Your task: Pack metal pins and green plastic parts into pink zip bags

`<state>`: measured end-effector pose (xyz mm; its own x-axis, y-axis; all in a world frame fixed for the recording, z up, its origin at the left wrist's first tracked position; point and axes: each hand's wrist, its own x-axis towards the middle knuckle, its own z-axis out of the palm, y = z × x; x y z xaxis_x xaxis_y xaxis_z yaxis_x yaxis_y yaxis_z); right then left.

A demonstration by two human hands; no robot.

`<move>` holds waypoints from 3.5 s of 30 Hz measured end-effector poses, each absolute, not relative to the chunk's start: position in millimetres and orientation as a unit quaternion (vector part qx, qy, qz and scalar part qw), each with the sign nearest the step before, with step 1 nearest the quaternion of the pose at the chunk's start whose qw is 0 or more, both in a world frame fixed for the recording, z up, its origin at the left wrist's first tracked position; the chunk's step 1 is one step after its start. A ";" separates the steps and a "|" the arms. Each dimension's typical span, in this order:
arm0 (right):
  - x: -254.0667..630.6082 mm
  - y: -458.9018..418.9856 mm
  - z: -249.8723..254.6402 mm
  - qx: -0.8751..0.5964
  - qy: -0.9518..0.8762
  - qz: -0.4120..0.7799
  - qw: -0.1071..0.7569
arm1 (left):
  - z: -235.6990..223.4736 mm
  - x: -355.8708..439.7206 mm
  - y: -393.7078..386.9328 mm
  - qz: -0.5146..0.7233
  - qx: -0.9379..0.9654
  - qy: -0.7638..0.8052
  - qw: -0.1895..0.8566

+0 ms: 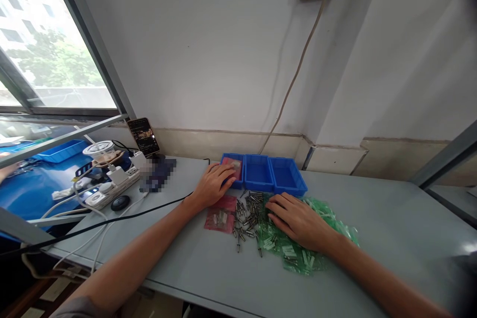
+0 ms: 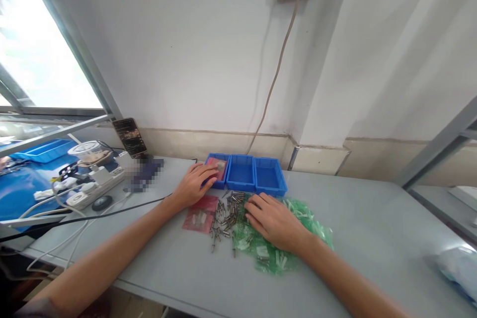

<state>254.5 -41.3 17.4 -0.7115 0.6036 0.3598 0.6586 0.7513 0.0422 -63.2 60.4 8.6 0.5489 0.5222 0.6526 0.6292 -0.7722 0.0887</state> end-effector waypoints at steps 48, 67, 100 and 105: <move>253.3 -40.0 13.1 -0.378 -0.902 -0.105 0.181 | 19.0 -66.0 18.8 -0.130 -0.947 -0.288 0.052; 248.9 -35.9 13.5 -0.387 -0.899 -0.098 0.179 | 6.6 -91.7 -13.1 -0.229 -0.923 -0.304 -0.057; 233.4 -45.9 22.9 -0.397 -0.892 -0.082 0.201 | 6.5 -92.6 -11.7 -0.239 -0.910 -0.323 -0.104; 231.8 -47.3 22.3 -0.399 -0.887 -0.075 0.218 | 8.7 -91.5 -10.3 -0.241 -0.906 -0.334 -0.098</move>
<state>231.8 -47.3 22.3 -0.5863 0.6762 0.4461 0.7413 0.6699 -0.0412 -91.5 -10.3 8.7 0.6610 0.6522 0.3712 0.5572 -0.7579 0.3393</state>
